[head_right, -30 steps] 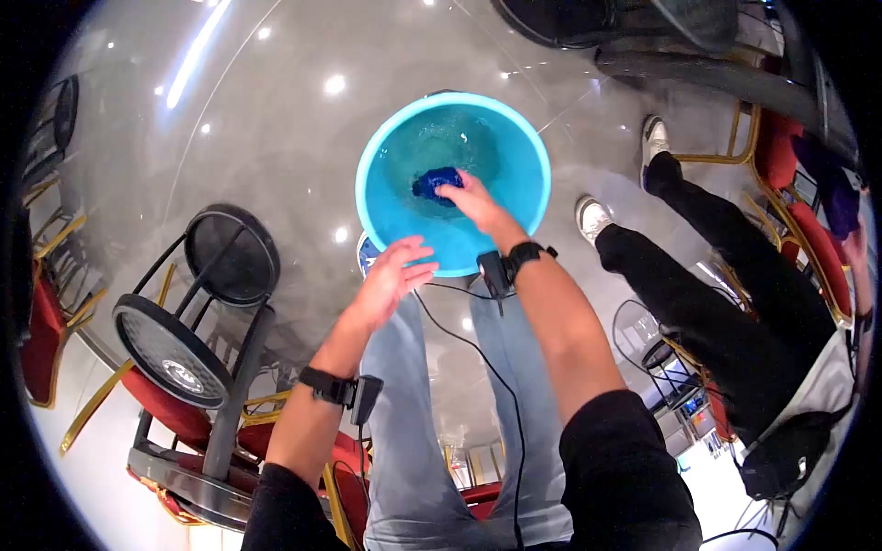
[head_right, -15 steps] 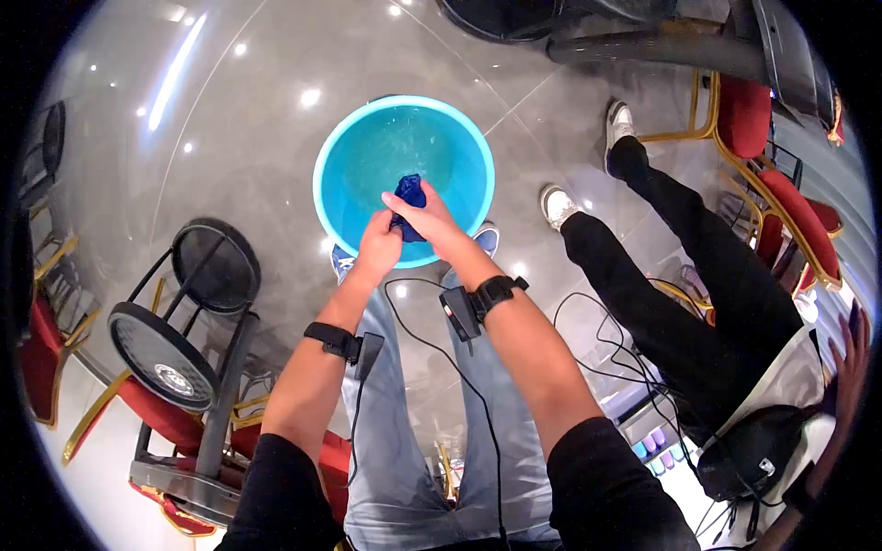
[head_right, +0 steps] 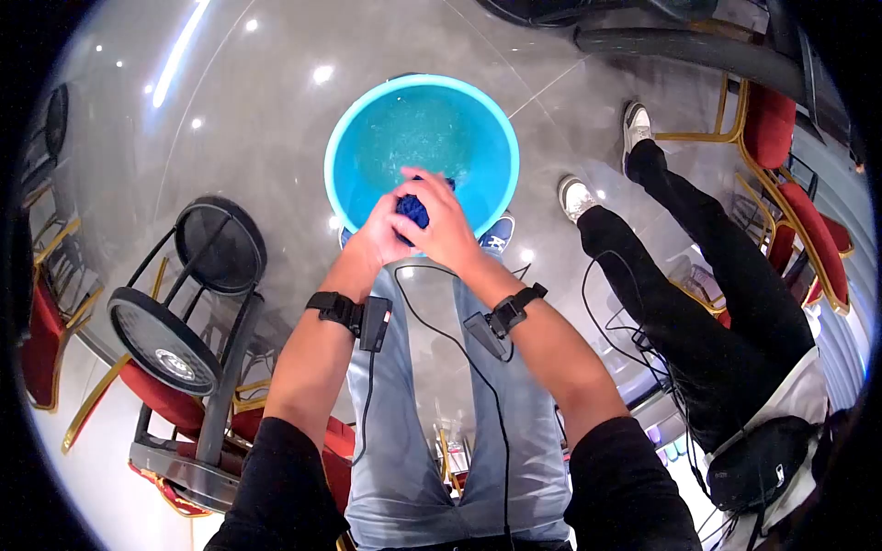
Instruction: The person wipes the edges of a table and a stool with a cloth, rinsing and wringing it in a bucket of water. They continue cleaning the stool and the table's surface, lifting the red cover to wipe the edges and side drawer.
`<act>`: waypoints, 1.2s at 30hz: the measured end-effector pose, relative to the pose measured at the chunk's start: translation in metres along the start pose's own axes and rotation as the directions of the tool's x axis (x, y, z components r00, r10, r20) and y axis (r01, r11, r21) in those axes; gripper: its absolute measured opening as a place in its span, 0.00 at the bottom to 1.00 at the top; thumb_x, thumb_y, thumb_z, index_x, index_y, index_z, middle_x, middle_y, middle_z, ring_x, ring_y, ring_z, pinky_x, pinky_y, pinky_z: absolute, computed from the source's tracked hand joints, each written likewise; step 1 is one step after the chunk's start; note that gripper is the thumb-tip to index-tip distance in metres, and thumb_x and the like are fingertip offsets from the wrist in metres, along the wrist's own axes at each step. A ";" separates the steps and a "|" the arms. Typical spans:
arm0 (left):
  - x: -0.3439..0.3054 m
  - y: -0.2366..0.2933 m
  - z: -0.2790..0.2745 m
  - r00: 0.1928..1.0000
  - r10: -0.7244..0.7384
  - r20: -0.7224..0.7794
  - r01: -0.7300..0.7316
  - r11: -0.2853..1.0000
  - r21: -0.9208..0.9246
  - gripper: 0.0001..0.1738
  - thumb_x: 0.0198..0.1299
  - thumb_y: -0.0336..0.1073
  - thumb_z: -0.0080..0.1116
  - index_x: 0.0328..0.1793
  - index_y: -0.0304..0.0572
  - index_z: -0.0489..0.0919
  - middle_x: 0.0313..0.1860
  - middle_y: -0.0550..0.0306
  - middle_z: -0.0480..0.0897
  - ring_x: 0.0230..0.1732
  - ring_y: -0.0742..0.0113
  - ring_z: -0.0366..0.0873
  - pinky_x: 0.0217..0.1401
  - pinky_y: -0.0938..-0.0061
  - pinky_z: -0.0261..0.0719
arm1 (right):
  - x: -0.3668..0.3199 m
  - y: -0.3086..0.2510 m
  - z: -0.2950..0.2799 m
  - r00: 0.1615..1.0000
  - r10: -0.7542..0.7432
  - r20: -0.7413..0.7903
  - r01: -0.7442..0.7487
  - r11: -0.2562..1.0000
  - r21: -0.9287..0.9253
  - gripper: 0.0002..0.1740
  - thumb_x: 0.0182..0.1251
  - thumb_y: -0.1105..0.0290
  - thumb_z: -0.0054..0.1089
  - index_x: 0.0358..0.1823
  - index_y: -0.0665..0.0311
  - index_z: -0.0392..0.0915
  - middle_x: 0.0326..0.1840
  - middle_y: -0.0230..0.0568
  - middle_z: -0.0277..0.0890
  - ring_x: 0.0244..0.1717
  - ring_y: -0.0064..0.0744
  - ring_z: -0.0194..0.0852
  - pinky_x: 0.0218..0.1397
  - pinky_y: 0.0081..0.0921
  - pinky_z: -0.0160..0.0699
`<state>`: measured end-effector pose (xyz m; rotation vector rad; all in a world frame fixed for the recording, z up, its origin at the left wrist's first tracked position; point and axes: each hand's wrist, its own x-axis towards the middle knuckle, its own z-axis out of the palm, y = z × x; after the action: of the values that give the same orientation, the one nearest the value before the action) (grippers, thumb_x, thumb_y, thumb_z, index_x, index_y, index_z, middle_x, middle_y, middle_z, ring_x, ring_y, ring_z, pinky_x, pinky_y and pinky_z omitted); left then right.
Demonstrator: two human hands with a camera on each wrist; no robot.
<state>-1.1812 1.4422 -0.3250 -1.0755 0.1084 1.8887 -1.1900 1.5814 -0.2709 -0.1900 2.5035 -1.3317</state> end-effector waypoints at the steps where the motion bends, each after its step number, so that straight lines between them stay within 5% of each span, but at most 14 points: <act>1: 0.005 0.002 -0.004 0.997 0.043 -0.065 -0.041 0.999 0.033 0.19 0.78 0.54 0.45 0.59 0.55 0.80 0.56 0.56 0.85 0.56 0.60 0.85 0.58 0.58 0.85 | 0.002 -0.003 -0.003 0.996 -0.083 -0.023 0.079 0.987 -0.141 0.17 0.67 0.70 0.70 0.54 0.62 0.77 0.66 0.53 0.78 0.67 0.51 0.78 0.71 0.39 0.74; 5: 0.008 -0.001 0.010 0.943 0.261 -0.207 -0.218 0.954 0.207 0.21 0.78 0.54 0.47 0.58 0.49 0.81 0.52 0.56 0.86 0.51 0.63 0.86 0.55 0.64 0.85 | 0.005 0.013 0.010 0.890 0.447 0.092 -0.441 0.791 0.425 0.19 0.61 0.66 0.77 0.45 0.59 0.75 0.61 0.50 0.81 0.64 0.43 0.80 0.69 0.38 0.75; 6: 0.008 -0.003 0.014 0.927 0.321 -0.193 -0.267 0.928 0.260 0.22 0.78 0.55 0.47 0.58 0.48 0.81 0.52 0.56 0.86 0.52 0.63 0.86 0.55 0.64 0.85 | 0.010 0.016 0.021 0.888 0.459 0.021 -0.371 0.690 0.621 0.14 0.64 0.70 0.73 0.42 0.61 0.72 0.56 0.46 0.82 0.62 0.34 0.81 0.63 0.33 0.78; 9: 0.006 -0.005 0.029 0.943 0.294 -0.153 -0.268 0.948 0.172 0.29 0.77 0.61 0.44 0.62 0.47 0.80 0.56 0.55 0.85 0.57 0.60 0.84 0.63 0.59 0.81 | 0.018 0.019 0.020 0.810 0.578 -0.104 -0.497 0.769 0.402 0.10 0.67 0.74 0.67 0.39 0.62 0.71 0.52 0.46 0.84 0.58 0.30 0.82 0.59 0.31 0.80; 12: -0.007 0.013 0.041 0.956 -0.094 -0.278 0.060 0.990 -0.126 0.34 0.74 0.70 0.38 0.63 0.54 0.81 0.58 0.57 0.85 0.62 0.56 0.82 0.70 0.48 0.76 | 0.020 -0.001 0.014 0.931 0.330 -0.156 -0.257 0.896 0.362 0.11 0.64 0.78 0.62 0.47 0.64 0.78 0.48 0.47 0.84 0.52 0.42 0.83 0.60 0.37 0.81; 15: -0.013 0.024 0.026 0.960 -0.238 -0.147 0.234 0.971 -0.044 0.25 0.72 0.68 0.50 0.53 0.62 0.83 0.49 0.64 0.85 0.50 0.64 0.85 0.49 0.58 0.87 | 0.019 -0.009 0.002 0.994 -0.089 -0.065 0.095 0.990 0.101 0.17 0.61 0.76 0.67 0.52 0.60 0.82 0.47 0.43 0.82 0.54 0.52 0.79 0.62 0.44 0.80; 18: -0.004 0.027 0.006 0.888 -0.250 0.385 0.344 0.918 -0.196 0.14 0.73 0.56 0.57 0.48 0.61 0.82 0.47 0.61 0.86 0.48 0.64 0.85 0.49 0.61 0.86 | 0.016 -0.002 -0.005 0.941 -0.338 0.004 0.338 0.941 -0.011 0.11 0.59 0.70 0.73 0.41 0.59 0.81 0.46 0.42 0.80 0.55 0.54 0.75 0.60 0.45 0.79; 23: 0.028 0.000 0.014 0.936 0.277 -0.215 -0.283 0.959 0.005 0.09 0.70 0.45 0.61 0.43 0.51 0.81 0.39 0.63 0.85 0.38 0.63 0.84 0.40 0.66 0.85 | 0.022 -0.002 0.026 0.926 0.239 -0.291 -0.206 0.969 0.137 0.12 0.70 0.67 0.67 0.32 0.64 0.74 0.36 0.46 0.78 0.39 0.43 0.75 0.42 0.41 0.76; 25: 0.043 -0.007 0.011 0.734 0.572 -0.367 -0.505 0.821 0.267 0.08 0.67 0.37 0.64 0.38 0.44 0.80 0.35 0.62 0.85 0.34 0.62 0.83 0.38 0.66 0.82 | 0.027 -0.004 0.032 0.724 0.625 -0.292 -0.548 0.778 0.307 0.15 0.76 0.64 0.62 0.31 0.64 0.74 0.30 0.46 0.76 0.31 0.39 0.73 0.36 0.38 0.74; 26: 0.034 -0.002 0.025 0.592 0.654 -0.471 -0.348 0.734 0.583 0.06 0.59 0.33 0.67 0.34 0.42 0.80 0.31 0.57 0.85 0.31 0.61 0.82 0.34 0.66 0.80 | 0.024 0.016 0.046 0.667 0.691 -0.278 -0.560 0.711 0.426 0.18 0.80 0.61 0.57 0.30 0.63 0.75 0.25 0.42 0.76 0.25 0.33 0.69 0.29 0.37 0.68; 29: 0.013 -0.002 0.036 0.395 0.899 -0.190 0.032 0.194 0.981 0.06 0.55 0.32 0.66 0.29 0.42 0.80 0.29 0.53 0.85 0.27 0.56 0.81 0.28 0.66 0.79 | 0.022 0.030 0.056 0.391 0.910 0.136 -0.545 0.110 0.831 0.14 0.79 0.65 0.56 0.32 0.62 0.77 0.30 0.39 0.81 0.29 0.33 0.75 0.33 0.37 0.75; 32: 0.009 -0.019 0.040 0.198 0.934 0.296 -0.018 -0.298 0.954 0.07 0.52 0.30 0.65 0.25 0.48 0.78 0.25 0.56 0.79 0.26 0.54 0.81 0.25 0.64 0.74 | 0.025 0.058 0.050 0.195 0.722 0.663 -0.579 -0.461 0.672 0.13 0.79 0.64 0.56 0.34 0.60 0.79 0.34 0.37 0.82 0.33 0.32 0.80 0.37 0.36 0.82; 34: 0.004 -0.028 0.034 0.278 0.752 0.597 -0.092 -0.598 0.796 0.06 0.48 0.32 0.67 0.25 0.51 0.79 0.27 0.58 0.78 0.28 0.51 0.81 0.25 0.63 0.76 | 0.011 0.073 0.028 0.475 0.474 0.742 -0.801 -0.117 0.587 0.12 0.78 0.63 0.56 0.35 0.60 0.79 0.36 0.39 0.83 0.34 0.35 0.83 0.38 0.37 0.85; 36: 0.001 -0.026 0.029 0.305 0.501 0.810 -0.213 -0.793 0.570 0.08 0.42 0.38 0.70 0.27 0.54 0.80 0.29 0.59 0.77 0.31 0.53 0.83 0.25 0.61 0.79 | 0.025 0.068 -0.001 0.177 0.404 0.897 -0.896 -0.312 0.317 0.11 0.77 0.60 0.58 0.37 0.57 0.79 0.37 0.41 0.82 0.34 0.36 0.83 0.36 0.39 0.85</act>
<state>-1.1798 1.4710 -0.2992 0.5102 2.7555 1.3371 -1.2127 1.6137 -0.3319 1.0781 0.5250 -1.4410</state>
